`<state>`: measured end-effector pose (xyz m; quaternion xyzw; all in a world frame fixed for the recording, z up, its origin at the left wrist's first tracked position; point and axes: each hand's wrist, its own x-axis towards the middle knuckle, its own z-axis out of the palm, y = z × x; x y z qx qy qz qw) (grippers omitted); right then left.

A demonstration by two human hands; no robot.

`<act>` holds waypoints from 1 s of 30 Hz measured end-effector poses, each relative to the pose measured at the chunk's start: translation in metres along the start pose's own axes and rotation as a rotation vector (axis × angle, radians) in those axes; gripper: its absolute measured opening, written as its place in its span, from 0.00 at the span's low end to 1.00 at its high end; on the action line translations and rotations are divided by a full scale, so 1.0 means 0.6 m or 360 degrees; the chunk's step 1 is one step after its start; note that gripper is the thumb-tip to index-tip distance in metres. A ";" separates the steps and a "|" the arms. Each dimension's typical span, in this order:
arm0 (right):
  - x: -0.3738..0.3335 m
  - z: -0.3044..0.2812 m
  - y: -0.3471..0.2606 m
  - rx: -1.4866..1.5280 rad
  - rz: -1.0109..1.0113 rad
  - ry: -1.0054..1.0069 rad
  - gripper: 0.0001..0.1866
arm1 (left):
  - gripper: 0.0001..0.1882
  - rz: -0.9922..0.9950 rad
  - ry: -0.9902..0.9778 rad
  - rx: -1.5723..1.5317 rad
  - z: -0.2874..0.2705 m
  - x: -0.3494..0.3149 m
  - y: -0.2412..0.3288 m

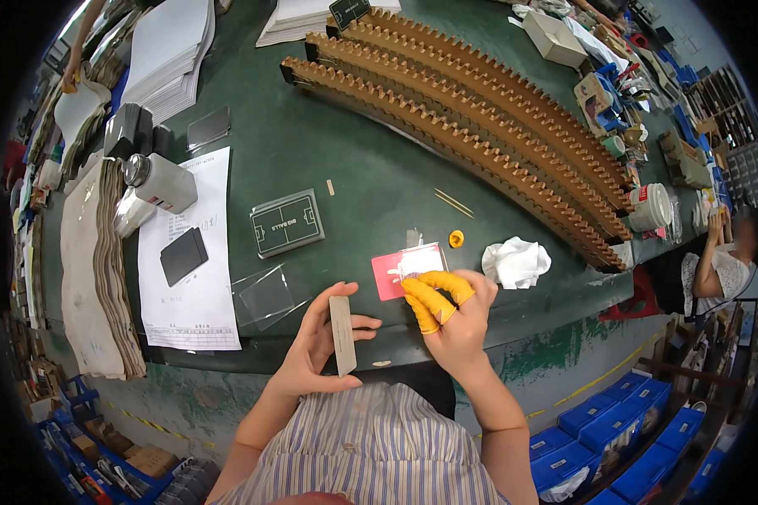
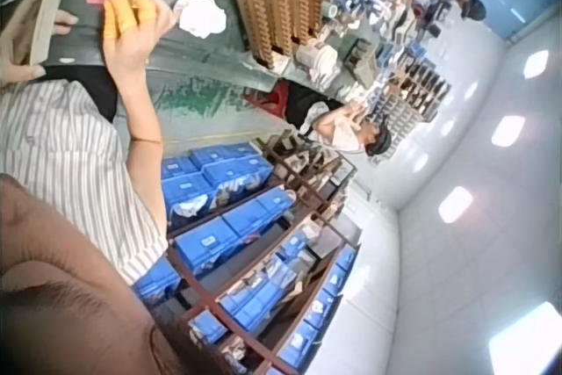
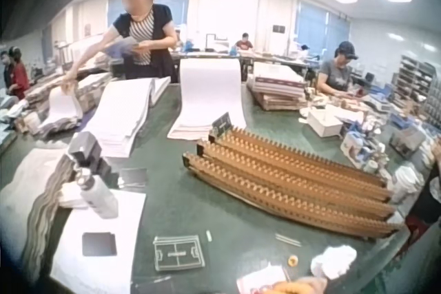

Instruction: The person puts on yellow finger cots and picks up a small rectangular object. They use a thin stick to apply a substance to the edges of the object, then place it into a clear plastic sleeve. The person repeats this process with another object, handling them one at a time.

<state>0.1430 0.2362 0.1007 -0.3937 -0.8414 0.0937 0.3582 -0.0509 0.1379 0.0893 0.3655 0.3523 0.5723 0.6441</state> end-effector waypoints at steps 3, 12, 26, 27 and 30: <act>-0.008 0.014 -0.001 -0.0017 0.0016 0.0081 0.13 | 0.61 0.0006 -0.0022 0.0017 -0.002 0.000 -0.002; -0.010 0.022 -0.009 -0.0227 0.0090 0.0042 0.12 | 0.61 0.0009 -0.0021 0.0006 -0.002 -0.001 -0.002; -0.006 0.026 -0.021 -0.0462 0.0187 -0.0055 0.10 | 0.62 0.0045 0.0020 -0.0090 -0.004 -0.004 -0.007; -0.005 0.027 -0.021 -0.0457 0.0185 -0.0058 0.10 | 0.62 0.0045 0.0024 -0.0089 -0.005 -0.004 -0.007; -0.005 0.027 -0.021 -0.0437 0.0181 -0.0034 0.10 | 0.62 0.0043 0.0027 -0.0097 -0.005 -0.003 -0.006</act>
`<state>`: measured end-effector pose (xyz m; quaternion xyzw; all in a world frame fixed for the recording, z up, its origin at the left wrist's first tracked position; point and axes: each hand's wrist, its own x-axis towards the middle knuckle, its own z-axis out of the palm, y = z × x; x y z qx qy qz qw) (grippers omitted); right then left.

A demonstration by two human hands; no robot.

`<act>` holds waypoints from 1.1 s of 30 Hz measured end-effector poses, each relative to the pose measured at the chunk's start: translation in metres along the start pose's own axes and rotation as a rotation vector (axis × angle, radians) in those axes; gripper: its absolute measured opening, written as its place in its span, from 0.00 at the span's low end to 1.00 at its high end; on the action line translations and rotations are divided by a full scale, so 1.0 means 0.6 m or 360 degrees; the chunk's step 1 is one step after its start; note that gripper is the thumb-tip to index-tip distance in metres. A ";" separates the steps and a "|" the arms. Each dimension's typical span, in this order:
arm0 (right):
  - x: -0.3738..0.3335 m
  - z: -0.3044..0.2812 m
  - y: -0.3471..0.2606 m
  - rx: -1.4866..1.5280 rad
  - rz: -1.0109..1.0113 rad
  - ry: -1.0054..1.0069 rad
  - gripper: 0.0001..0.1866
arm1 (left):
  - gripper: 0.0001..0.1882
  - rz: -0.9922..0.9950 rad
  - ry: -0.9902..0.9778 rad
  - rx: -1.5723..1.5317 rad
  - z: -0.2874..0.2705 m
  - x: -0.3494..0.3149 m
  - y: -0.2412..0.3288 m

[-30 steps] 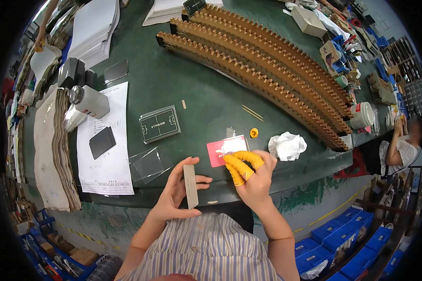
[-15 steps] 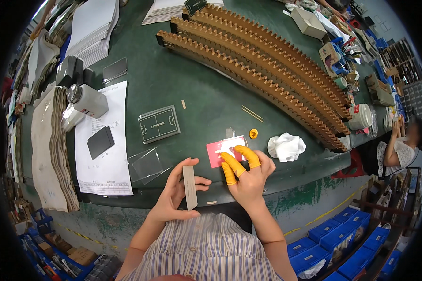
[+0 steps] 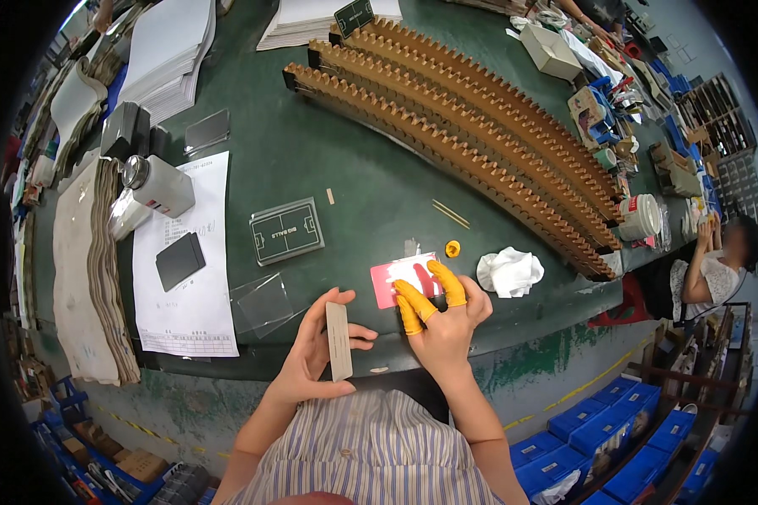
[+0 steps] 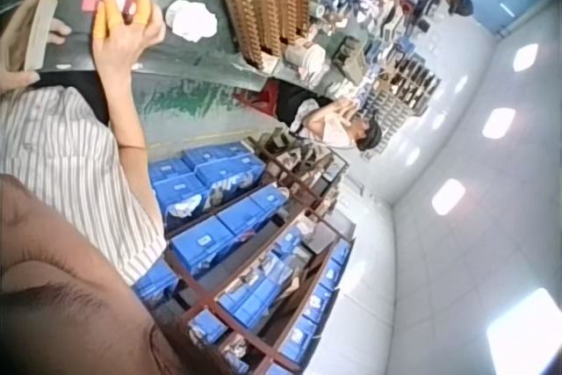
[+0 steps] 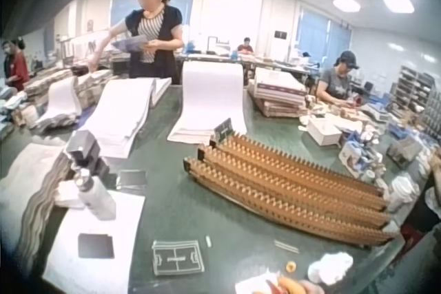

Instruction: The person puts on yellow finger cots and picks up a small rectangular object. They use a thin stick to apply a substance to the edges of the object, then place it into a clear plastic sleeve. The person repeats this process with another object, handling them one at a time.

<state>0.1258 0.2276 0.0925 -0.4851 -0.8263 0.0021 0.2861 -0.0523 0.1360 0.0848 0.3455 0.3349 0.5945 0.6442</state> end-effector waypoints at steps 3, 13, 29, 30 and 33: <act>-0.004 -0.003 0.001 0.0018 -0.0031 0.0004 0.11 | 0.62 -0.0003 0.0005 -0.0007 0.000 -0.001 -0.001; -0.005 -0.001 0.001 -0.0006 -0.0102 -0.0009 0.13 | 0.63 0.0008 0.0016 -0.0023 -0.001 -0.001 -0.003; -0.012 0.000 0.006 0.0149 -0.0031 0.0090 0.12 | 0.62 0.0049 0.0027 -0.0042 -0.002 -0.003 -0.003; -0.014 -0.002 0.012 0.0270 0.0014 0.0125 0.13 | 0.62 0.0056 0.0031 -0.0039 -0.002 -0.004 -0.003; -0.028 -0.003 0.021 0.0977 0.0286 0.0256 0.15 | 0.61 0.0058 0.0033 -0.0029 0.001 -0.002 -0.004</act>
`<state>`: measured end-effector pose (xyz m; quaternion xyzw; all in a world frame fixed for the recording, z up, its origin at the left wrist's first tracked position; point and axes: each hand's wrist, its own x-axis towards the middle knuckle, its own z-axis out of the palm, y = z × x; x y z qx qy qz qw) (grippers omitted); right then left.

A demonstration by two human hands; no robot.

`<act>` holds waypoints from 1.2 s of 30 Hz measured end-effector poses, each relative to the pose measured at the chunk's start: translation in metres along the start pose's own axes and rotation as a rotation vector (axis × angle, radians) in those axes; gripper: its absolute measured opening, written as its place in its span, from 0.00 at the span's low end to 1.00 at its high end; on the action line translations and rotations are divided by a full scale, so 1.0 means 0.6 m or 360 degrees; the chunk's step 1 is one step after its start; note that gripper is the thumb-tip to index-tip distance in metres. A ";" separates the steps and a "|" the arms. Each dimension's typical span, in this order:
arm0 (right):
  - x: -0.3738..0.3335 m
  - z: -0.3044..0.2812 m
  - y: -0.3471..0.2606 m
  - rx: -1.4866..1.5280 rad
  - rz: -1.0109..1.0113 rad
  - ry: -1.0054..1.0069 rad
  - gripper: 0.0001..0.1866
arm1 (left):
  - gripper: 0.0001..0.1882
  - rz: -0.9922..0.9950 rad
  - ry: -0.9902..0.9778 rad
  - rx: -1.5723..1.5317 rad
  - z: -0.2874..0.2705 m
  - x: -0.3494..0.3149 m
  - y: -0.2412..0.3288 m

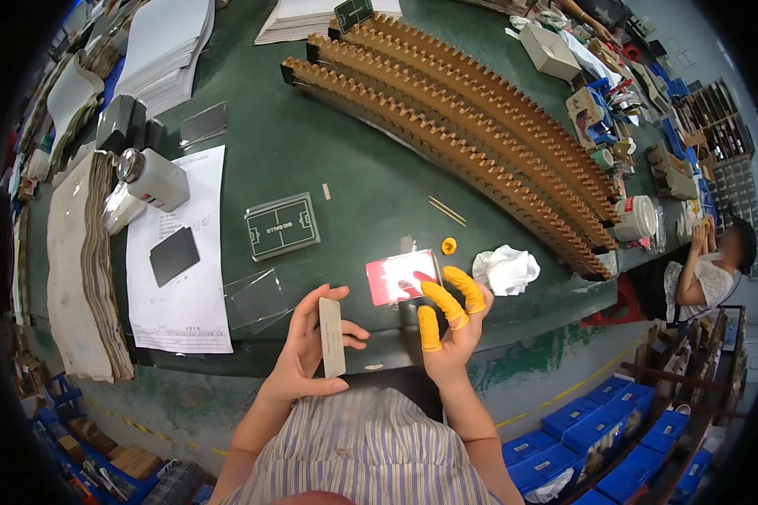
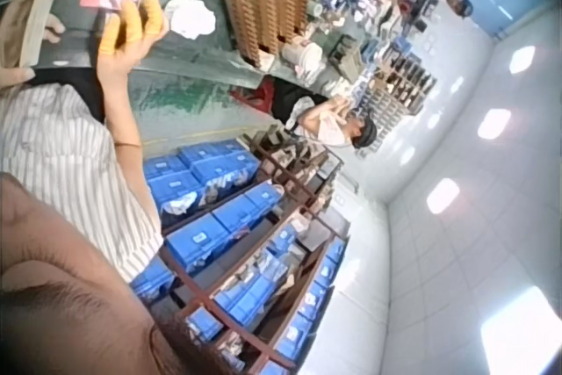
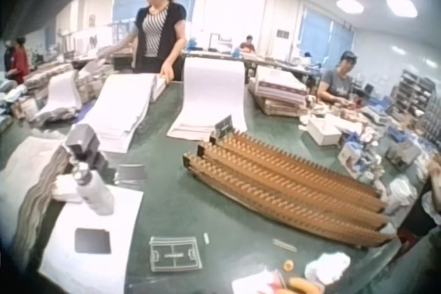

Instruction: The person puts on yellow finger cots and picks up a small rectangular object. They use a thin stick to apply a substance to the edges of the object, then place it into a clear plastic sleeve. The person repeats this process with another object, handling them one at a time.

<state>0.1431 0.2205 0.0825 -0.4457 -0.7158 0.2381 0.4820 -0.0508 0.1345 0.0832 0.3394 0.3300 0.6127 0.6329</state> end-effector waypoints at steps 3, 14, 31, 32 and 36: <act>-0.014 -0.002 -0.005 0.0870 0.0340 0.0141 0.19 | 0.61 0.0058 -0.0012 0.0000 0.000 0.002 -0.008; -0.029 0.002 -0.038 0.1288 0.0526 -0.0006 0.17 | 0.60 0.0103 -0.0121 0.0181 -0.006 -0.002 -0.013; -0.042 0.031 -0.066 0.0555 0.0010 -0.0402 0.15 | 0.56 0.0113 -0.0276 0.0384 -0.010 -0.002 -0.001; -0.043 0.033 -0.067 0.0556 0.0043 -0.0411 0.15 | 0.57 0.0099 -0.0298 0.0447 -0.013 -0.002 0.000; -0.051 0.035 -0.070 0.0518 0.0127 -0.0426 0.14 | 0.55 0.0059 -0.0294 0.0463 -0.014 -0.005 0.001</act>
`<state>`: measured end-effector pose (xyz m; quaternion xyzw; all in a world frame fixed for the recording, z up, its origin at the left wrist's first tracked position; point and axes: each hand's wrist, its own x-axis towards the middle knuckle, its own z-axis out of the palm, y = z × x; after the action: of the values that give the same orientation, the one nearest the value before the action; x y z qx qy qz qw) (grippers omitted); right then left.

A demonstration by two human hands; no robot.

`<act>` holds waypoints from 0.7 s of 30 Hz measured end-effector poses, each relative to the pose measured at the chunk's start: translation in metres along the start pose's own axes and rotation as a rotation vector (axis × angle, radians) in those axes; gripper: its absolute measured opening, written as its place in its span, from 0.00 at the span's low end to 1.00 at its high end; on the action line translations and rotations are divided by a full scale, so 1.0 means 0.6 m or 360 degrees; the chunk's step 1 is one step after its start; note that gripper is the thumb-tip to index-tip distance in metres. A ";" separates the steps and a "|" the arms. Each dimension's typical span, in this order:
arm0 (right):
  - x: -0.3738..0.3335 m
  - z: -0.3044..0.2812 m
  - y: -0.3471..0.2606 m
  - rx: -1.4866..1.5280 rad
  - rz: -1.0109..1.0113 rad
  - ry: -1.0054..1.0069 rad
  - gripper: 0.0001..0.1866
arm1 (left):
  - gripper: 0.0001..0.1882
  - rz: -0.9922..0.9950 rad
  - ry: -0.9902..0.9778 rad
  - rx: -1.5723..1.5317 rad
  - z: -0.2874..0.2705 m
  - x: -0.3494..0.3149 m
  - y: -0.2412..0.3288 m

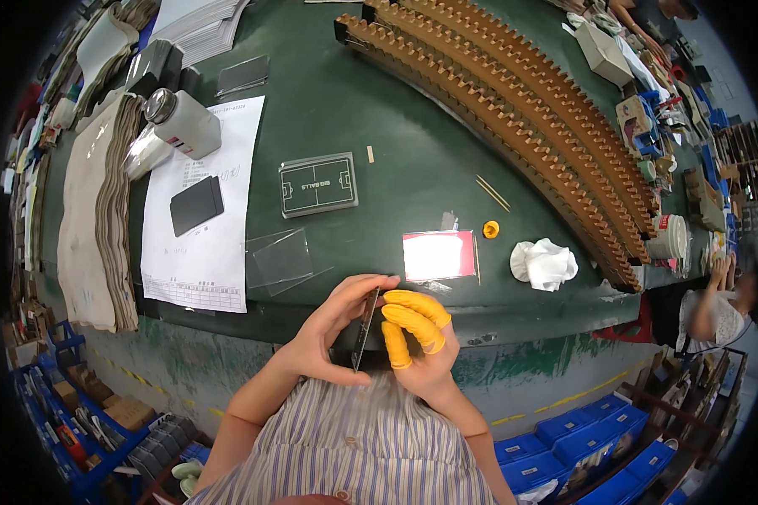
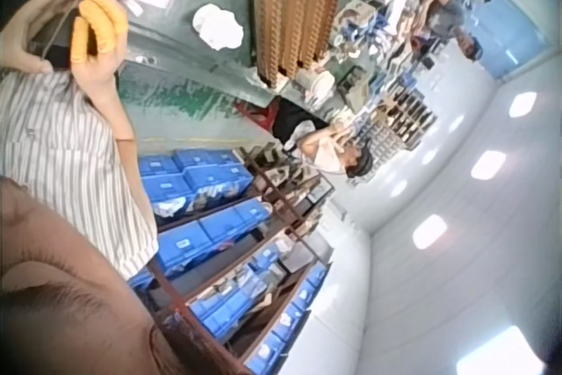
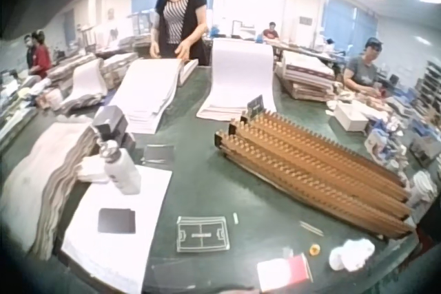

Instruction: The person puts on yellow finger cots and picks up a small rectangular object. They use a thin stick to apply a substance to the edges of the object, then place it into a clear plastic sleeve. The person repeats this process with another object, handling them one at a time.

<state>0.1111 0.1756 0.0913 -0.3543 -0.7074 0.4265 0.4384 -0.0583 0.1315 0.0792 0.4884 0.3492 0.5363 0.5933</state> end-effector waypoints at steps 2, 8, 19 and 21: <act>0.000 0.001 -0.001 -0.0073 0.0006 0.0020 0.14 | 0.55 -0.0027 -0.0009 0.0006 0.000 0.000 0.002; 0.002 0.004 -0.001 -0.0109 -0.0043 0.0024 0.12 | 0.55 -0.0039 -0.0009 -0.0038 0.000 -0.001 0.005; 0.005 0.001 0.006 0.0902 0.0386 0.0045 0.15 | 0.54 -0.0049 0.0010 -0.0057 0.000 0.000 0.004; 0.005 0.000 0.007 0.0921 0.0406 0.0053 0.15 | 0.54 -0.0020 0.0017 -0.0060 0.000 0.000 0.003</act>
<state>0.1105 0.1796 0.0884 -0.3079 -0.4992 0.6557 0.4754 -0.0587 0.1315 0.0811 0.4719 0.3454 0.5416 0.6039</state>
